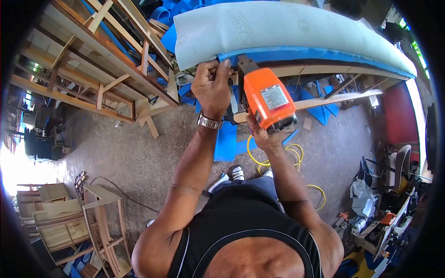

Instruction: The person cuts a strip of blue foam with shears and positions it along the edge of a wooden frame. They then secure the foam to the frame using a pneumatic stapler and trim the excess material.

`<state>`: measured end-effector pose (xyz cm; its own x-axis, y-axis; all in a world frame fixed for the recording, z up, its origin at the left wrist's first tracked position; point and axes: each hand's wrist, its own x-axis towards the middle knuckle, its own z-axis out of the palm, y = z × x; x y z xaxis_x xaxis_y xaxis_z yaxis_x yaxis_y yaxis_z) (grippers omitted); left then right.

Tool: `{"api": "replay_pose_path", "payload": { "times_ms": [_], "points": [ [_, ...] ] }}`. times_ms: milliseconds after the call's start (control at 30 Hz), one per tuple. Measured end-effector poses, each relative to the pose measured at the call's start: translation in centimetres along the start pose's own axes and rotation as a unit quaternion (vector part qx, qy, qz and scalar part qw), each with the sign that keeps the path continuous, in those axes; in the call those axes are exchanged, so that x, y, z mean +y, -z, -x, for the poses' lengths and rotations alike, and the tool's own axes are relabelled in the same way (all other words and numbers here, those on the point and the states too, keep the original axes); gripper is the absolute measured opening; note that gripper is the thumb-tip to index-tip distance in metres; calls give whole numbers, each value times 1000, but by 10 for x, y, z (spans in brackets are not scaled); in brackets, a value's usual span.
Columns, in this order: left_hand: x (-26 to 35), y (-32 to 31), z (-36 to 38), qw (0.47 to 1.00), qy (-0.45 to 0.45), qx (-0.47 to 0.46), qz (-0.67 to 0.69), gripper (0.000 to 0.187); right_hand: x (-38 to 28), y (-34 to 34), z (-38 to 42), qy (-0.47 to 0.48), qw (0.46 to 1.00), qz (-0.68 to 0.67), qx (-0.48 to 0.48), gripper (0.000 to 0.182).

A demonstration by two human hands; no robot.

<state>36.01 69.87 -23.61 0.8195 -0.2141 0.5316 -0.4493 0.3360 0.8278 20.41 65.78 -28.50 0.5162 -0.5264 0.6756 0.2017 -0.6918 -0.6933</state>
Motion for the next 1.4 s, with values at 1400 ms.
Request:
{"api": "replay_pose_path", "payload": {
  "times_ms": [1400],
  "points": [
    [62, -41, -59, 769, -365, -233, -471, 68, 34, 100, -2, -58, 989, 22, 138, 30]
  ]
}}
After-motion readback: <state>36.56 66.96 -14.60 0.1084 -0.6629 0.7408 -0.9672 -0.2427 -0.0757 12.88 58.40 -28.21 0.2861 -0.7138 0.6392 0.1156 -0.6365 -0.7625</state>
